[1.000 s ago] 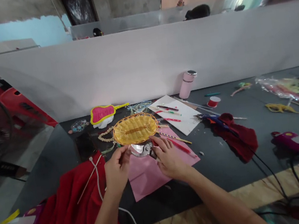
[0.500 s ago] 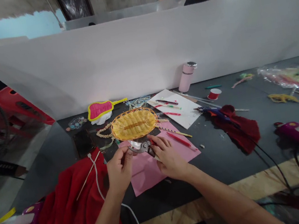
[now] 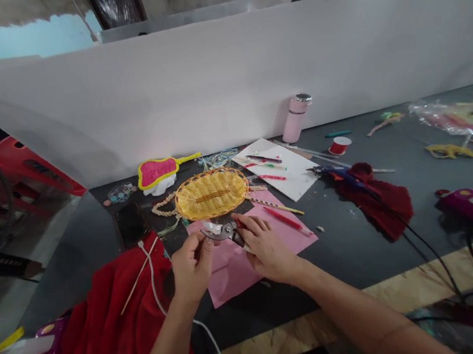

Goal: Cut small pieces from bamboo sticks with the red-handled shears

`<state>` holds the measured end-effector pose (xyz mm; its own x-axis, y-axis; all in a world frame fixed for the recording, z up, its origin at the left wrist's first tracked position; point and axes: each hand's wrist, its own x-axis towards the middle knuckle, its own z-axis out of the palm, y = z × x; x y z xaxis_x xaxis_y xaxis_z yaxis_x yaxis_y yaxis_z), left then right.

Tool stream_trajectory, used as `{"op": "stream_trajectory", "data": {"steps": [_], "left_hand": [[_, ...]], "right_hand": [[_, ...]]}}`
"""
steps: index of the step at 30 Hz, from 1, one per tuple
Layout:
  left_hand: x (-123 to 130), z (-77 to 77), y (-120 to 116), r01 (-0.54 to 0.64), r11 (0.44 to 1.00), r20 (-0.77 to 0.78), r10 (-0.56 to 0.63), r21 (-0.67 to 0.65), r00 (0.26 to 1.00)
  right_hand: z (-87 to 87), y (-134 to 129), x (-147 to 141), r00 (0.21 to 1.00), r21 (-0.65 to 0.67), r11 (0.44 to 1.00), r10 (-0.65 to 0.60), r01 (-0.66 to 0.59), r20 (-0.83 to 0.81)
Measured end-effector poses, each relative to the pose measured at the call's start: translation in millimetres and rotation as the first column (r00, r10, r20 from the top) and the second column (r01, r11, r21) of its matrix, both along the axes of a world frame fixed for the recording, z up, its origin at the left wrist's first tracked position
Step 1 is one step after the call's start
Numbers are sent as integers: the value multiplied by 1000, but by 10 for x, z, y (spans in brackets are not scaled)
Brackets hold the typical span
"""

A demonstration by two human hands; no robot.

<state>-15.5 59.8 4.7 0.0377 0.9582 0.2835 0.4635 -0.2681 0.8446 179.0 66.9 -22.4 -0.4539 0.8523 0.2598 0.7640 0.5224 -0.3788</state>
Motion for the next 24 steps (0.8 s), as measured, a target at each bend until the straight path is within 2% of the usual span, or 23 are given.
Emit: {"op": "stream_trajectory", "data": {"steps": [8,14,24], "left_hand": [[2,-2,6,42,999,6,-42,7,999],[7,9,-32,27,1000,-40,-26,14,999],[76,3,-47,23,1000,-60,-23,-7,998]], "right_hand": [[13,-1,7,1000,-18,1000,6,-6,-15],[-94,12,18,976,17,1000,8,-5,-219],[-37,25,23,995,-129,991,6,-19,-101]]}}
